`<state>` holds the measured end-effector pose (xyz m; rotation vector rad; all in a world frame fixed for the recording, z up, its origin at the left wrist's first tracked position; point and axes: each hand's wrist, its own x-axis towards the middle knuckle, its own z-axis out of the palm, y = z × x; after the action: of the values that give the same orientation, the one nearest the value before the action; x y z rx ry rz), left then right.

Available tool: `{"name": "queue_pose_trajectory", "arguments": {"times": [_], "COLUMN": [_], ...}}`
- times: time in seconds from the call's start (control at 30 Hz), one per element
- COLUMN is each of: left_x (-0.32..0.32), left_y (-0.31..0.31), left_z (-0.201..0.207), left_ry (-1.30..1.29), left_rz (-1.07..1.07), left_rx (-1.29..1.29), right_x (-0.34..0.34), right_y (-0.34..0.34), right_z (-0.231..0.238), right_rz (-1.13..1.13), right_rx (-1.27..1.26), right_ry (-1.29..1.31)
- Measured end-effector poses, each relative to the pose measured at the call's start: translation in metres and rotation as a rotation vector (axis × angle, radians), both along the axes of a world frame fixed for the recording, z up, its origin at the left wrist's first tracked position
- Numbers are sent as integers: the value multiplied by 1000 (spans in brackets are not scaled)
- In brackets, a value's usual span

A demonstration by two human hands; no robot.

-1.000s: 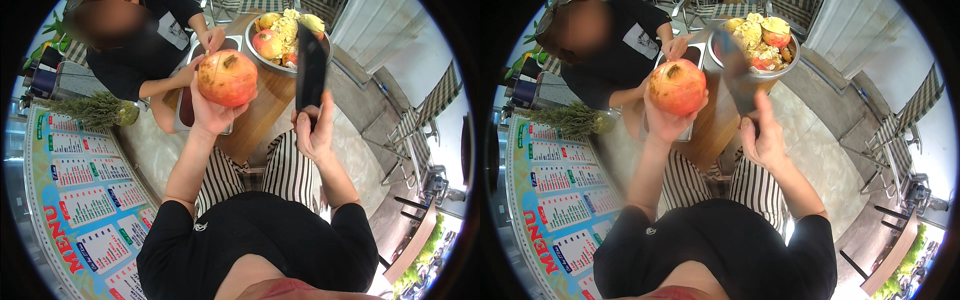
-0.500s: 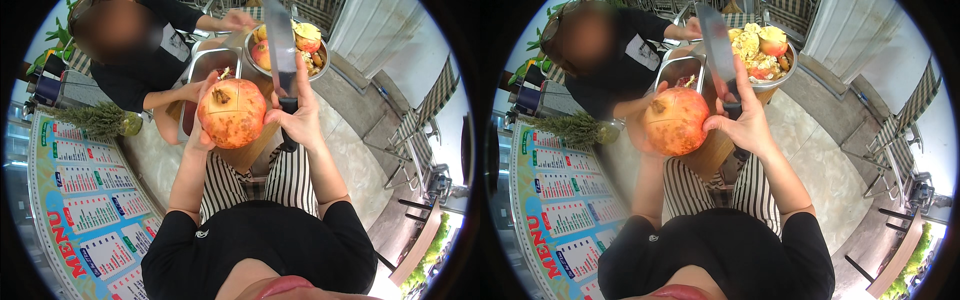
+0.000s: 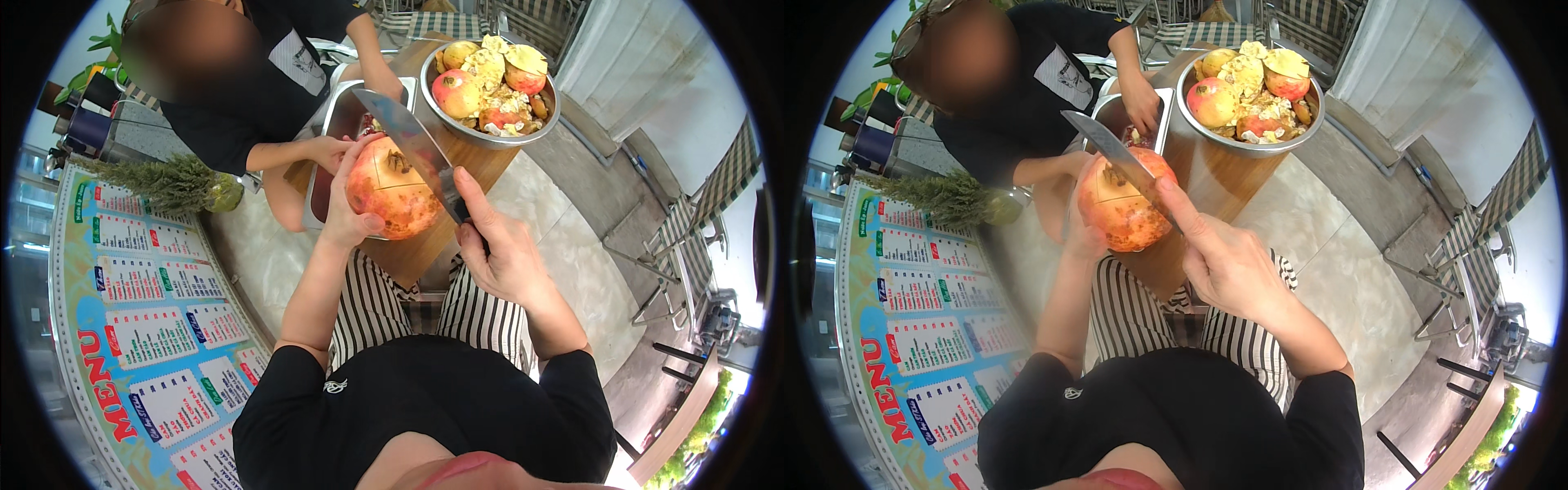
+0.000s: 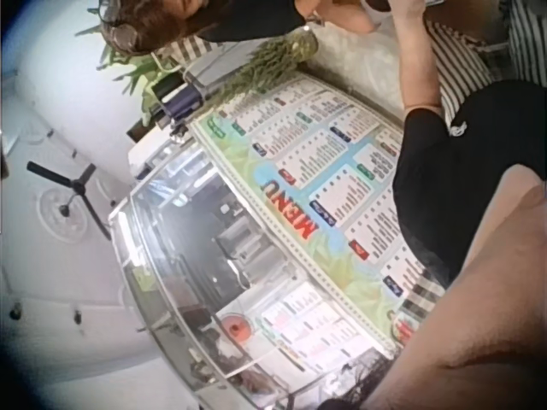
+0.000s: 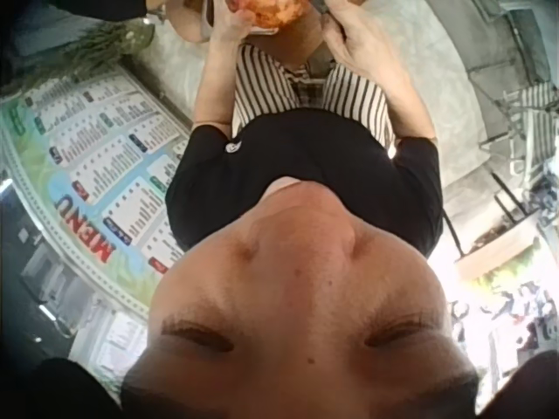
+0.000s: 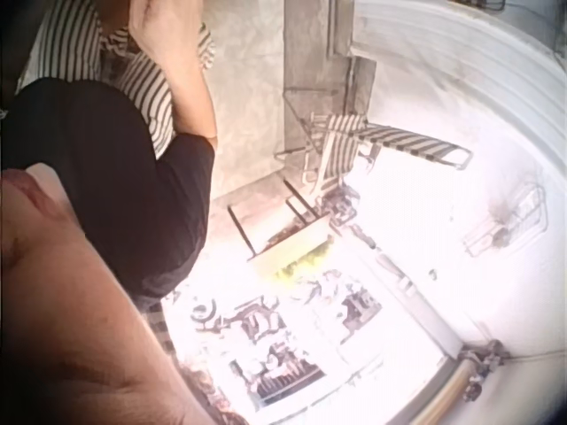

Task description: The person carries a bowl of pomegranate peels, then sits on the floor and uses a knife to cut and separate pomegranate seeds into a metal tray. A second person assists by removing seeds from the fruit.

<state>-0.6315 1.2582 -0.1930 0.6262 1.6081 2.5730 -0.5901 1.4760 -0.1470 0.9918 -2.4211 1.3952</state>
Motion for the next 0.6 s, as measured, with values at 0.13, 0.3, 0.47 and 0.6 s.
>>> {"name": "queue_pose_trajectory", "arguments": {"times": [0.13,0.3,0.47,0.6], "left_x": [-2,-4,-15,-17], "left_y": [1,9,0,2], "left_z": [-2,-4,9,16], "left_ry": [-17,98,49,60], "left_rz": [71,151,155,160], "left_rx": [-14,-130,-15,33], "right_x": [-1,-8,-4,-1], "right_y": [-2,-8,-2,1], "right_z": [1,2,-7,-10], "right_rz": [-15,-75,-62,-38], "right_rx": [11,6,78,68], "right_ry": [-5,42,14,-31]}}
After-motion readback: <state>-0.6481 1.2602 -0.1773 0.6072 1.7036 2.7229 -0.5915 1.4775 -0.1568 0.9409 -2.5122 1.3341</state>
